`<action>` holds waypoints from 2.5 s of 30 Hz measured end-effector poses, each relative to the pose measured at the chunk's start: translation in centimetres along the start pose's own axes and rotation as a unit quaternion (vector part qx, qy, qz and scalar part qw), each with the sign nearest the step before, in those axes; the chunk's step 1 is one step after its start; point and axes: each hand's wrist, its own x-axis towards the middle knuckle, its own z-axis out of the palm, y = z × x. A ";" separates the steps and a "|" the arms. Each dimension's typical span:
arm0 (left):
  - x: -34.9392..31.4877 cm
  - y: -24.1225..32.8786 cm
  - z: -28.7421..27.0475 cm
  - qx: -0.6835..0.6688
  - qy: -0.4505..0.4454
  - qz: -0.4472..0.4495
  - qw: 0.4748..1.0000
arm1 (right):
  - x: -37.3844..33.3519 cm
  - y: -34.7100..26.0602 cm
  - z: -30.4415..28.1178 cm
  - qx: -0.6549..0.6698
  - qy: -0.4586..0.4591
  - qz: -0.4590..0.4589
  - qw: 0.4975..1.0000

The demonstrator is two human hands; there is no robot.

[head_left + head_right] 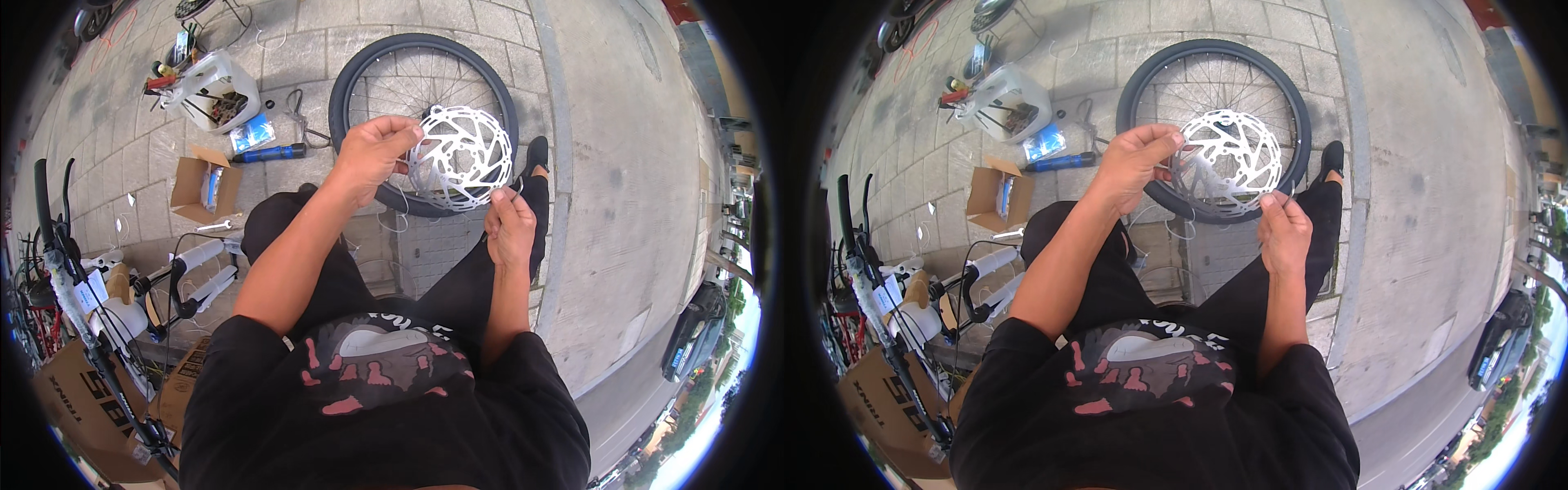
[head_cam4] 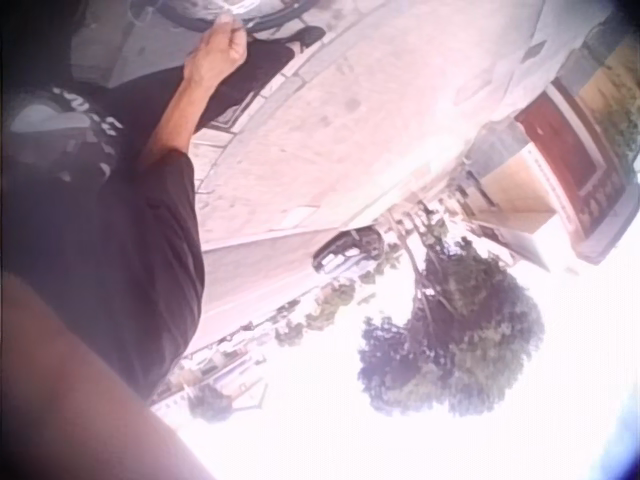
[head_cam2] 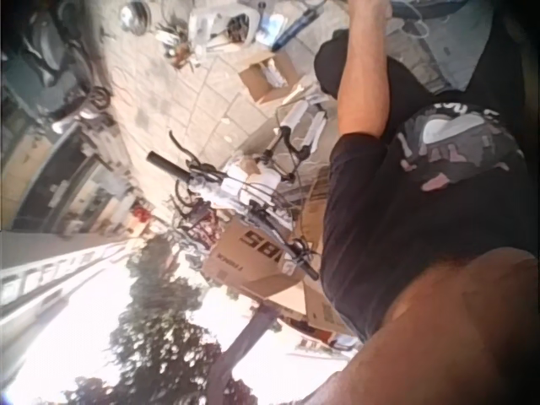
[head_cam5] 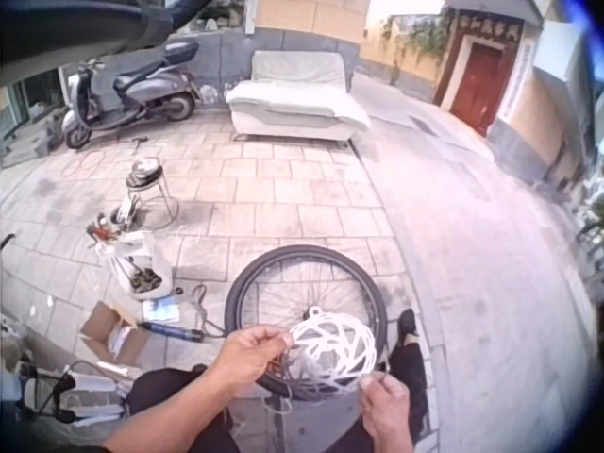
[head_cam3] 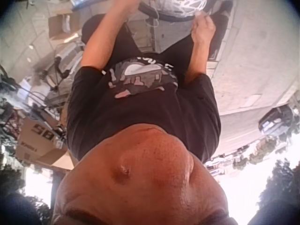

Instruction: The person assembles a bicycle on a sidewalk. They attach and adjust the handlebar components, then unpack a box to retrieve a white disc brake rotor, which they place onto the front wheel hub.

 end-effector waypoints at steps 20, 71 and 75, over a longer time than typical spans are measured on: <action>1.3 -0.7 -0.2 -0.034 -0.051 0.086 0.994 | -0.8 -2.9 -0.5 -0.086 0.017 -0.182 0.979; -0.4 -1.3 -0.8 -0.228 -0.139 0.097 0.959 | -9.7 -6.8 6.6 -0.413 -0.047 -0.543 0.730; -0.2 -1.4 -0.4 -0.218 -0.133 0.085 0.963 | -9.6 -6.3 6.2 -0.411 -0.043 -0.542 0.731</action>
